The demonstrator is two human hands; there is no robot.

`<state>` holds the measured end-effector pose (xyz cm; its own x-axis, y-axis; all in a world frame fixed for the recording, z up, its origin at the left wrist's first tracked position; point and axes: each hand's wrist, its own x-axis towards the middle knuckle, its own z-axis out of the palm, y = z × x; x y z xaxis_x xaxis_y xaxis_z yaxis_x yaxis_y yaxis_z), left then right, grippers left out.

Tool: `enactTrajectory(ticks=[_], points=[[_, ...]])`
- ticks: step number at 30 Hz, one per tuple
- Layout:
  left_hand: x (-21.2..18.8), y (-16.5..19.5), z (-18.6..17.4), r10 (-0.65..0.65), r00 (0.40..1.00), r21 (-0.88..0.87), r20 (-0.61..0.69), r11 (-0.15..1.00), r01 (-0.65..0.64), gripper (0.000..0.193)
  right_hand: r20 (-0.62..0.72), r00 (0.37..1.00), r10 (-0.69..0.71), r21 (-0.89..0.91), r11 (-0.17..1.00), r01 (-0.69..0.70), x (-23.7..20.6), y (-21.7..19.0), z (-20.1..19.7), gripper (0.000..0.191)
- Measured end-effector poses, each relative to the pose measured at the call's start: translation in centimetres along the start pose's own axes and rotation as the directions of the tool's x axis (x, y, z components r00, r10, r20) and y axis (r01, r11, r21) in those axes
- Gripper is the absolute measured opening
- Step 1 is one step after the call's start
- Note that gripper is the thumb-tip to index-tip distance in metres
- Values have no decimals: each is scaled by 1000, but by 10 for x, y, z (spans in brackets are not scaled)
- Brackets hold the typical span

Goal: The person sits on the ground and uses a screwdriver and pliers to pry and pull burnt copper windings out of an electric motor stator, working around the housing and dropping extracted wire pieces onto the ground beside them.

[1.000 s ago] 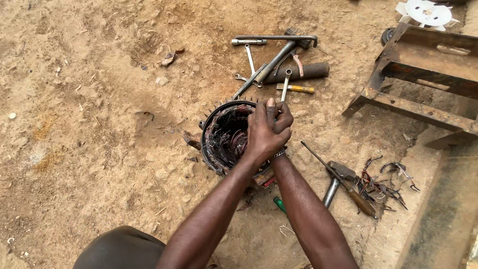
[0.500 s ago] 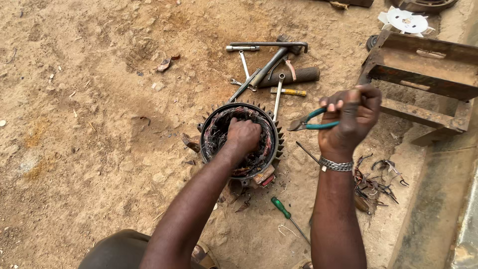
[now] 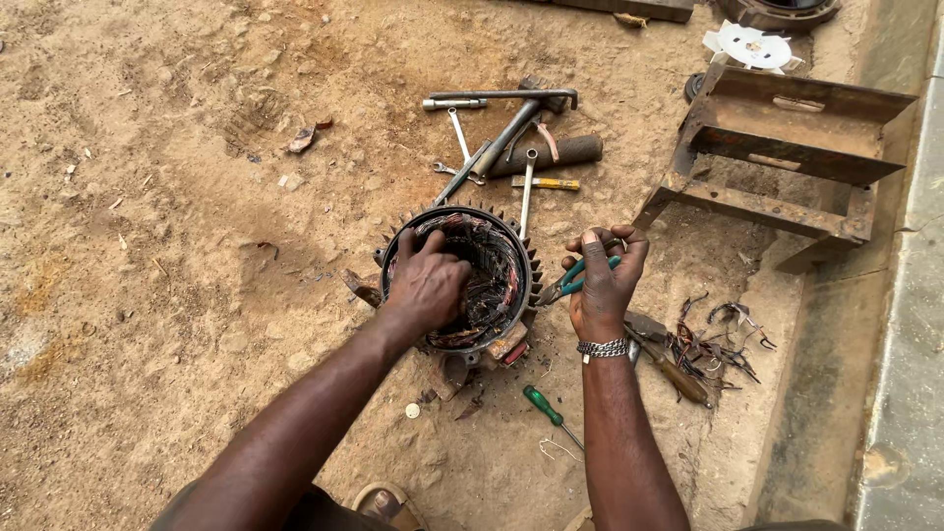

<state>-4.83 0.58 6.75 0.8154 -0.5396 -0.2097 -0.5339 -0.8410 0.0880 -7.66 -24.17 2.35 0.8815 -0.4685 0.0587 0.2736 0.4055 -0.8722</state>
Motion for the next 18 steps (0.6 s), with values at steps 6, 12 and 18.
enactTrajectory(ticks=[6, 12, 18], points=[[-31, -21, -16, -41, 987, -76, 155, 996, 53, 31, 99, 995, 8, 60, 998, -14, -3, -15, 19, 49], [45, 23, 5, 62, 997, 95, 51, 993, -67, 10, 236, 969, -78, -136, 984, 112, -14, -21, 37, 63], [91, 36, 28, 43, 961, 194, 272, 976, -98, 13, 228, 974, -15, -102, 994, 39, -19, -38, 28, 57]])
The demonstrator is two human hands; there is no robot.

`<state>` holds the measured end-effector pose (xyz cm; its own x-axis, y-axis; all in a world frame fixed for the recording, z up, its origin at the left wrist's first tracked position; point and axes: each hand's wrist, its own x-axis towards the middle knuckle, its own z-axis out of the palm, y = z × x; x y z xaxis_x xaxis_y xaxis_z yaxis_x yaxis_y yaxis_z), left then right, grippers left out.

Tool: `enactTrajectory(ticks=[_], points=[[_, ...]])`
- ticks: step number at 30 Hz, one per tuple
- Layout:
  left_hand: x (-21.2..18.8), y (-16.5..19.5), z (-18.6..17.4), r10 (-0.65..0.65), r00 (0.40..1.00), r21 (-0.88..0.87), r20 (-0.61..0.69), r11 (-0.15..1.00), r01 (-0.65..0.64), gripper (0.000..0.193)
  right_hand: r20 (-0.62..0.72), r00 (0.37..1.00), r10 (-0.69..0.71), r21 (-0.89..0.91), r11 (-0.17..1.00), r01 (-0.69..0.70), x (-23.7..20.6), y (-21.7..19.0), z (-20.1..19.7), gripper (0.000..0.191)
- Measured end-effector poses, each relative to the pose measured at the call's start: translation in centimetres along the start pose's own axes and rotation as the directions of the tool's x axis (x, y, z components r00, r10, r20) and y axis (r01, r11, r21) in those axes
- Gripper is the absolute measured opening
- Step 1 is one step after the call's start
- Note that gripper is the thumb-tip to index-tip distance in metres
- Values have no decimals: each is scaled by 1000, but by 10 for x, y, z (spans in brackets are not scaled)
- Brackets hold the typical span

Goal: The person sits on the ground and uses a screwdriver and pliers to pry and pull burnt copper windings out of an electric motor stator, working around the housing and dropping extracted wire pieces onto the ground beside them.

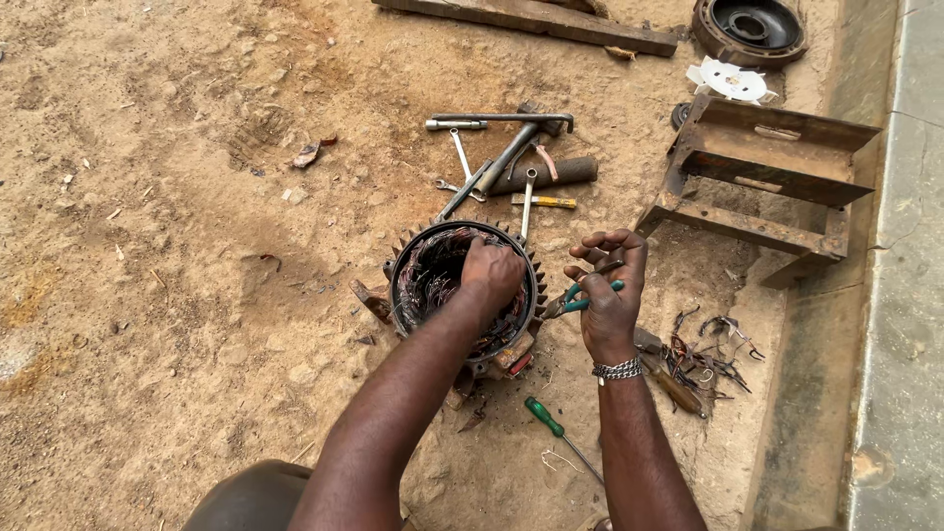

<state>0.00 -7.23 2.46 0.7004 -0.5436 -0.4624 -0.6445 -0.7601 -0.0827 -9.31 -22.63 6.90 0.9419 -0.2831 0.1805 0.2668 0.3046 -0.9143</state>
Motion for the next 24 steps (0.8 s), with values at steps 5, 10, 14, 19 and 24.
enactTrajectory(ticks=[5, 10, 14, 19, 24], points=[[0, -10, 9, -31, 1000, -124, -4, 992, 30, 15, -26, 999, 40, 61, 997, -38, -4, 3, -1, 48], [-11, -3, 5, -35, 999, -37, 2, 999, 35, 22, -10, 997, 71, 108, 992, -69, -3, 13, 4, 48], [-17, -1, -9, -67, 998, 49, 6, 997, 67, 20, -12, 996, 87, 142, 986, -84, -1, 17, -3, 50], [-52, -44, -26, -203, 978, -22, 40, 979, 204, 20, 6, 999, 52, 141, 989, -53, 0, 18, -10, 49], [-72, -37, -48, -135, 958, -650, -252, 757, -64, 19, 134, 985, -109, -141, 982, 128, 1, 13, 11, 65]])
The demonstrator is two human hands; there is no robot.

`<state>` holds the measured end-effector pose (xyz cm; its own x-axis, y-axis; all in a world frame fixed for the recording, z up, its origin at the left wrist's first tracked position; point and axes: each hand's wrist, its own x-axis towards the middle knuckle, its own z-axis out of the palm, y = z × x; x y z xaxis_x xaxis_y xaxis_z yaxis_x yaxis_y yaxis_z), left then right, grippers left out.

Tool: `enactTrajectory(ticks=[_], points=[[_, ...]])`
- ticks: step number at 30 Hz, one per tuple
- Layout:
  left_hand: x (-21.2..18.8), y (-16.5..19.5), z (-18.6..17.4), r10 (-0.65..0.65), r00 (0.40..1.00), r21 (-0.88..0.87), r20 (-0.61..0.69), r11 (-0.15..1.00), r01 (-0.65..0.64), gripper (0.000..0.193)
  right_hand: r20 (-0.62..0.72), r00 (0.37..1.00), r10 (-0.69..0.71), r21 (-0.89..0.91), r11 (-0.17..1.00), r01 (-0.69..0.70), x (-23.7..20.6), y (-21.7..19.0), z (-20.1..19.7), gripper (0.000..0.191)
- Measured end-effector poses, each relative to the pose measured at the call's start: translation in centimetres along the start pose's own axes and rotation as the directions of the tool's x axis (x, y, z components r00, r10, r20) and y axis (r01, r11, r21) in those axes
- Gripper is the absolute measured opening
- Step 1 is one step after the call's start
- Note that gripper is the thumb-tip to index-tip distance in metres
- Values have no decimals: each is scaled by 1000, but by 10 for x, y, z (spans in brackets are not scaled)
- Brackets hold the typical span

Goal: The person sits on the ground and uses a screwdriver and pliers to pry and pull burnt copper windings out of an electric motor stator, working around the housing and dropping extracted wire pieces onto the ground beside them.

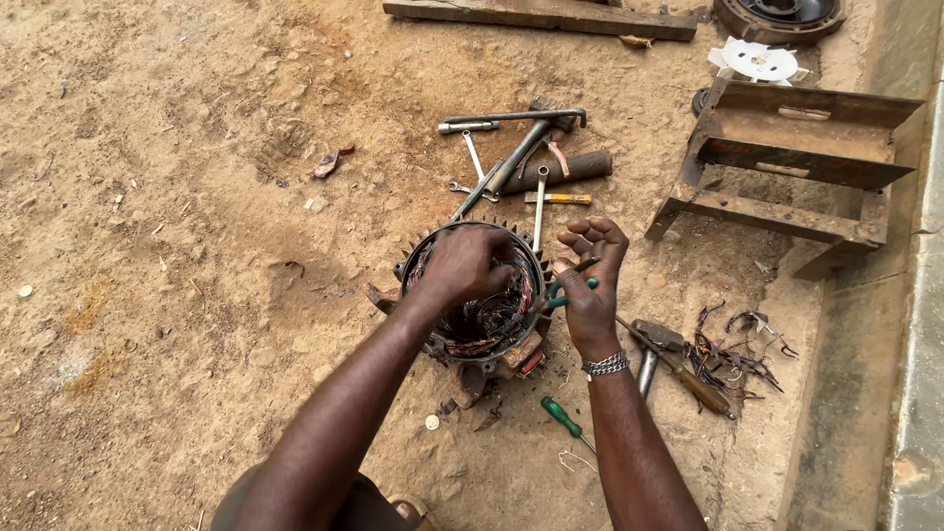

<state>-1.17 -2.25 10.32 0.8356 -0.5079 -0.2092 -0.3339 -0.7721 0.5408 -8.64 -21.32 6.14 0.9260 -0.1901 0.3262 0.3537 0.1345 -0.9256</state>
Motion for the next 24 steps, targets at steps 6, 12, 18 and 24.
enactTrajectory(ticks=[6, 12, 18, 24], points=[[13, 26, 20, 320, 916, -218, -243, 902, -373, 12, 224, 928, -298, -441, 818, 369, 22, -6, 17, 81], [50, -6, 30, 26, 896, -414, -444, 881, -230, 13, 5, 999, 39, -828, 560, -18, 10, 9, 11, 45], [75, -50, 34, -286, 908, -538, -305, 839, 84, 17, 80, 993, -86, -586, 802, 117, -43, 16, 17, 29], [86, -59, 48, -202, 920, -430, -337, 902, 41, 40, 57, 995, -82, -537, 838, 99, -63, 28, 29, 31]])
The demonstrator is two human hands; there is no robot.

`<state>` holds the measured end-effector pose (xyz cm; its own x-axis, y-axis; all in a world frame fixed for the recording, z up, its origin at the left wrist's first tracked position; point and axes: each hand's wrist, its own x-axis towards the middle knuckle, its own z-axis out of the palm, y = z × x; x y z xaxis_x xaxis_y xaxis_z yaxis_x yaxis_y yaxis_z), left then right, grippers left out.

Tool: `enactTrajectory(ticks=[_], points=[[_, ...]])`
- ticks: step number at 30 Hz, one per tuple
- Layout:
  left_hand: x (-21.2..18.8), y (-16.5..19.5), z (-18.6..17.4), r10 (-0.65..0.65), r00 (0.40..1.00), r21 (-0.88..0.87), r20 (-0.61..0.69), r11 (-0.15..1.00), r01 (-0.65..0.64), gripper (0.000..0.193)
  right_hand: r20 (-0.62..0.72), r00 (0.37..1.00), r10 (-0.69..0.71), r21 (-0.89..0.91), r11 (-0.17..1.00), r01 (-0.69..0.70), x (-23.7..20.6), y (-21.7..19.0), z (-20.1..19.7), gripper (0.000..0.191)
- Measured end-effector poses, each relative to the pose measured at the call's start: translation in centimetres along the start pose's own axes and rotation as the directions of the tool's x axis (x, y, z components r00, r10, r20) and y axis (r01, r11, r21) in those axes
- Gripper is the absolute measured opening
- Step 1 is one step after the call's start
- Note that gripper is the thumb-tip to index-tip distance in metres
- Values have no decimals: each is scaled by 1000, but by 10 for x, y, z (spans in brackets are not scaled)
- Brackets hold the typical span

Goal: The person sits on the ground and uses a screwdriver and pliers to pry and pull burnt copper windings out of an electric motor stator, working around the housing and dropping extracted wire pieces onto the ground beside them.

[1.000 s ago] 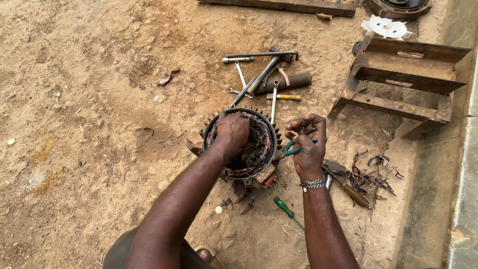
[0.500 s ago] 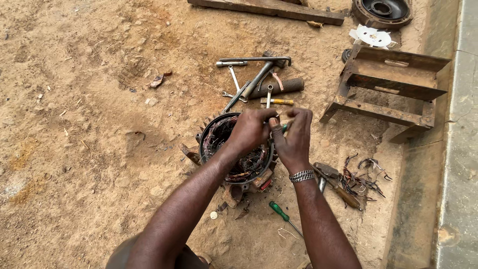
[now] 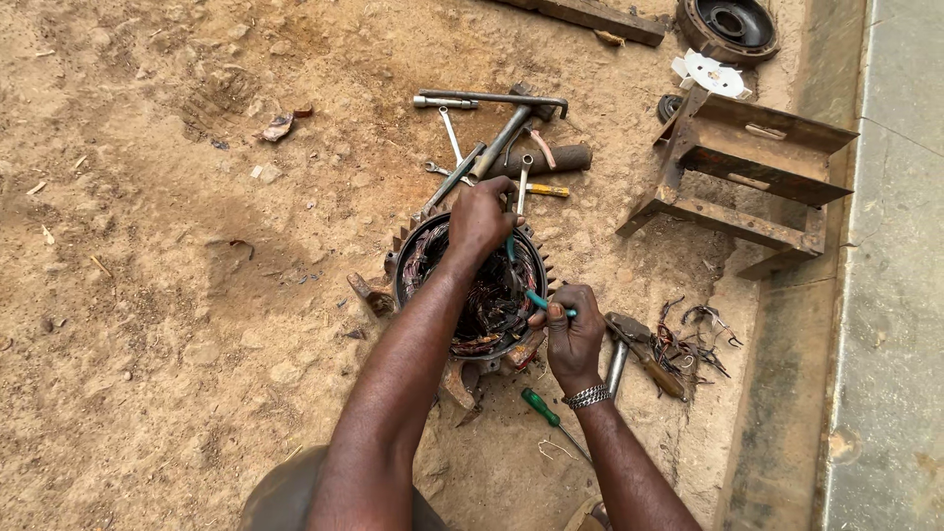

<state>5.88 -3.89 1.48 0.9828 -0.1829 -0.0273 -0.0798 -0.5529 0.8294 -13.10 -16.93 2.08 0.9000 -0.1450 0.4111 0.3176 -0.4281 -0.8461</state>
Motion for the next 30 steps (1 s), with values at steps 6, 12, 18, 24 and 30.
enactTrajectory(ticks=[6, 12, 18, 24, 30], points=[[8, -14, 6, -34, 998, 37, 62, 999, 31, 42, -3, 1000, 9, -82, 997, -9, -10, 6, 13, 32], [5, -13, 14, 107, 990, -136, 94, 986, -93, 23, 123, 990, -61, -342, 934, 100, -8, 18, 8, 35], [-37, 3, 11, 214, 929, -74, 303, 977, -201, 60, 107, 992, -73, -167, 982, 90, 23, 39, 14, 35], [-73, 9, 0, 316, 902, 106, 293, 927, -359, 168, 359, 931, 59, 347, 918, -192, 44, 58, 35, 91], [-90, 20, 14, 294, 953, -84, 68, 954, -288, 106, 218, 956, 198, 506, 814, -284, 49, 73, 57, 72]])
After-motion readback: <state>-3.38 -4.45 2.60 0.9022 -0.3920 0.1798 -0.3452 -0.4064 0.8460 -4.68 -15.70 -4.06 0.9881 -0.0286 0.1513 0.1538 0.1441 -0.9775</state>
